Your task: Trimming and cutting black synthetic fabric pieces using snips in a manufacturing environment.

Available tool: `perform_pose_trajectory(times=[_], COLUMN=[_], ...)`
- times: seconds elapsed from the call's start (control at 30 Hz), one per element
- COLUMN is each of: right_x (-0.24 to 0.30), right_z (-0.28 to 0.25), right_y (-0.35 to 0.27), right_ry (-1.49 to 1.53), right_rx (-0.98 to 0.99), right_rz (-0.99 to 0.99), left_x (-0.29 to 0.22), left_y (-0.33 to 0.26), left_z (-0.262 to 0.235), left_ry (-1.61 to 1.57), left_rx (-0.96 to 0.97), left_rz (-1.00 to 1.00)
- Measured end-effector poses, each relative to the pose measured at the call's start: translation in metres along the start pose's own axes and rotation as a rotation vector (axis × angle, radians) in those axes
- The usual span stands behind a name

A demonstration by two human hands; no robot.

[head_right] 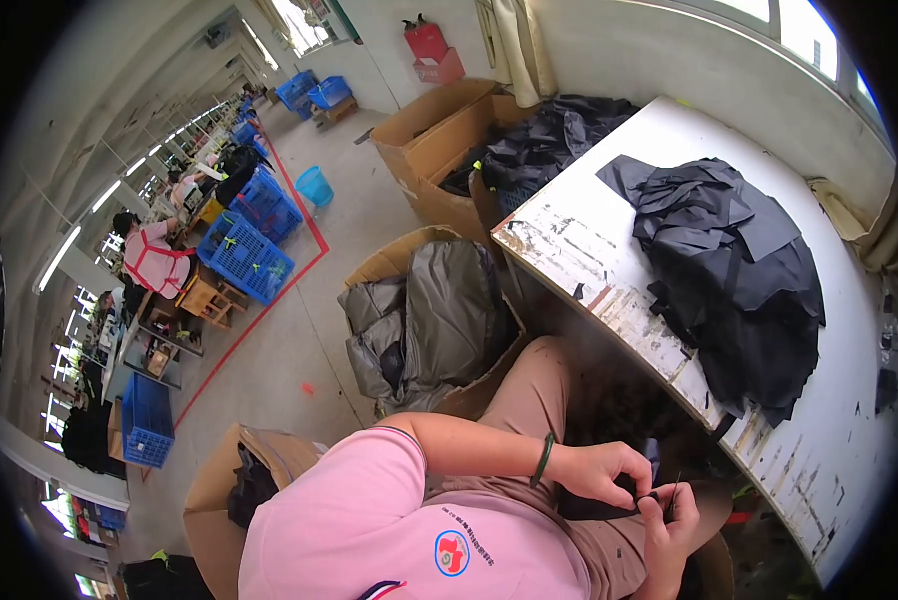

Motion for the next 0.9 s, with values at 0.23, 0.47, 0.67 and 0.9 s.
perform_pose_trajectory(times=[0.23, 0.47, 0.67, 0.9], right_x=[-0.009, -0.068, -0.2, -0.389], right_z=[-0.025, -0.169, -0.256, -0.164], right_y=[-0.018, -0.091, -0.28, -0.485], right_ry=[0.005, 0.298, 0.258, -0.508], right_rx=[-0.065, -0.561, -1.08, -0.757], right_rz=[0.015, 0.025, 0.414, 1.028], left_x=[-0.013, -0.01, 0.005, -0.021], left_y=[0.008, 0.007, 0.056, 0.159], left_z=[0.009, -0.122, -0.274, -0.321], left_ry=[-0.067, -0.046, 0.275, 0.739], left_rx=[0.038, -0.498, -0.885, -1.02], left_rz=[0.11, 0.104, 0.092, 0.118])
Point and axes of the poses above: each hand's wrist, its own y-axis towards the middle knuckle, its own z-axis out of the palm, x = y × z, the point moved 8 cm from there along y, towards the middle knuckle, and after that the axes turned 14 degrees about -y, right-handed, at the moved point
